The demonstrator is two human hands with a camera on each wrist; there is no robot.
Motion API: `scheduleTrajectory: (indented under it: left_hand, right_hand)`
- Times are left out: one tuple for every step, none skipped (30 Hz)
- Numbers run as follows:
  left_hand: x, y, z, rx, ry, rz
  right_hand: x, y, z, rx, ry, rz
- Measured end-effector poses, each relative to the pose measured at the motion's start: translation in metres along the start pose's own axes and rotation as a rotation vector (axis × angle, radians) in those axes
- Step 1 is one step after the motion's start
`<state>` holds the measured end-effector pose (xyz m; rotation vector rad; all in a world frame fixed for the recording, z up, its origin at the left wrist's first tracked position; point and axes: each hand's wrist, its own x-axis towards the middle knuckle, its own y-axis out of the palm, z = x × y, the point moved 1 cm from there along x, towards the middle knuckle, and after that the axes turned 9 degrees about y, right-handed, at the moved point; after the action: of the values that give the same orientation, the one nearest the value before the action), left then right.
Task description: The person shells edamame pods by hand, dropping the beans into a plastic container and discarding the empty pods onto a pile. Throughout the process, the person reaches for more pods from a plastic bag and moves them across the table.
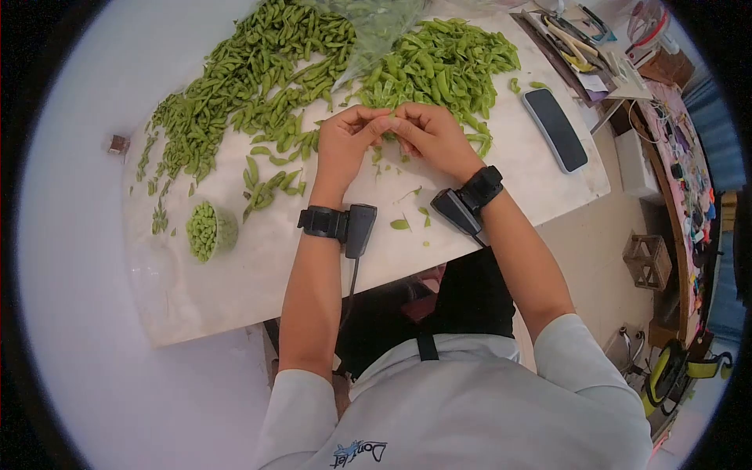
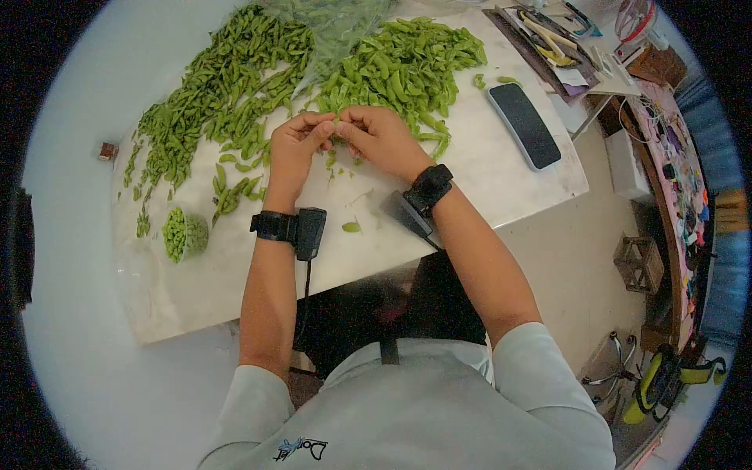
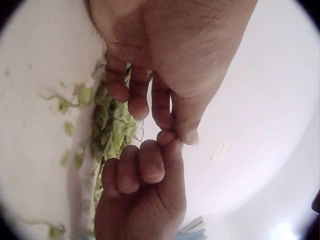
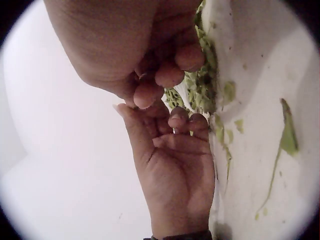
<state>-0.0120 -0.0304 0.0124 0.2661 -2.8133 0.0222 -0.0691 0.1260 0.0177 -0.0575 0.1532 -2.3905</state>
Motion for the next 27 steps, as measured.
scheduleTrajectory:
  left_hand:
    - [0.000,0.000,0.000,-0.007,0.000,-0.003]
    - [0.000,0.000,0.001,-0.014,-0.002,-0.005]
    - [0.000,-0.001,0.001,-0.016,0.005,-0.006]
    - [0.000,-0.001,0.002,-0.018,0.011,-0.007]
    - [0.001,-0.001,0.002,-0.020,0.016,-0.008]
    - [0.001,-0.001,0.002,-0.014,0.016,-0.009]
    - [0.001,-0.001,0.001,-0.008,0.016,-0.009]
    - [0.002,-0.001,0.001,-0.002,0.016,-0.010]
    - [0.001,-0.001,0.000,0.003,0.023,-0.006]
    - [0.001,-0.001,-0.001,0.009,0.030,-0.002]
    - [0.001,-0.001,-0.001,0.015,0.038,0.001]
    - [0.001,-0.002,-0.001,0.019,0.041,0.007]
    - [0.001,-0.003,-0.001,0.023,0.045,0.013]
    - [0.001,-0.003,0.000,0.027,0.049,0.020]
    - [0.001,-0.002,-0.001,0.030,0.057,0.019]
    - [0.000,-0.001,-0.001,0.031,0.066,0.017]
    - [-0.001,0.000,-0.002,0.033,0.074,0.016]
    - [-0.001,0.001,-0.002,0.056,0.077,0.009]
    - [-0.001,0.001,-0.003,0.078,0.080,0.003]
    - [-0.002,0.002,-0.004,0.100,0.083,-0.003]
    - [-0.002,0.002,-0.004,0.163,0.107,0.002]
    - [-0.002,0.001,-0.004,0.225,0.130,0.008]
    - [-0.002,0.000,-0.004,0.287,0.154,0.014]
    - [-0.003,0.000,-0.004,0.303,0.156,0.013]
    - [-0.003,0.000,-0.003,0.320,0.157,0.012]
    - [-0.003,0.000,-0.003,0.337,0.157,0.010]
    - [-0.003,0.000,-0.003,0.338,0.144,0.004]
  right_hand:
    - [0.000,0.000,0.000,-0.005,-0.003,0.004]
    - [0.000,0.000,0.000,-0.010,-0.005,0.007]
    - [0.000,0.000,0.001,-0.004,-0.010,0.002]
    - [0.000,0.000,0.002,0.001,-0.015,-0.004]
    - [-0.001,0.001,0.003,0.006,-0.019,-0.010]
    - [-0.001,0.001,0.002,0.012,-0.019,-0.009]
    - [0.000,0.000,0.000,0.018,-0.019,-0.007]
    - [0.000,0.000,-0.001,0.024,-0.019,-0.005]
    - [-0.001,0.000,-0.001,0.007,-0.034,-0.011]
    - [-0.001,0.000,0.000,-0.011,-0.050,-0.016]
    - [-0.002,0.001,0.002,-0.029,-0.067,-0.021]
    - [-0.002,0.001,0.004,-0.010,-0.051,-0.035]
    - [-0.004,0.002,0.006,0.009,-0.035,-0.048]
    - [-0.004,0.002,0.007,0.028,-0.020,-0.061]
    - [-0.003,0.001,0.005,0.019,-0.015,-0.059]
    - [-0.001,0.000,0.001,0.009,-0.009,-0.056]
    - [0.001,-0.002,-0.001,0.000,-0.003,-0.054]
    - [0.001,-0.003,-0.001,-0.014,-0.006,-0.058]
    - [0.002,-0.003,-0.002,-0.027,-0.008,-0.063]
    - [0.002,-0.003,-0.002,-0.041,-0.010,-0.067]
    - [0.001,-0.003,-0.002,-0.040,-0.009,-0.069]
    - [0.001,-0.003,-0.002,-0.039,-0.009,-0.071]
    - [0.002,-0.003,-0.002,-0.039,-0.009,-0.073]
    - [0.002,-0.002,-0.002,-0.046,-0.016,-0.077]
    - [0.002,-0.002,-0.003,-0.053,-0.022,-0.081]
    - [0.003,-0.002,-0.003,-0.059,-0.029,-0.085]
    - [0.003,-0.002,-0.003,-0.058,-0.026,-0.083]
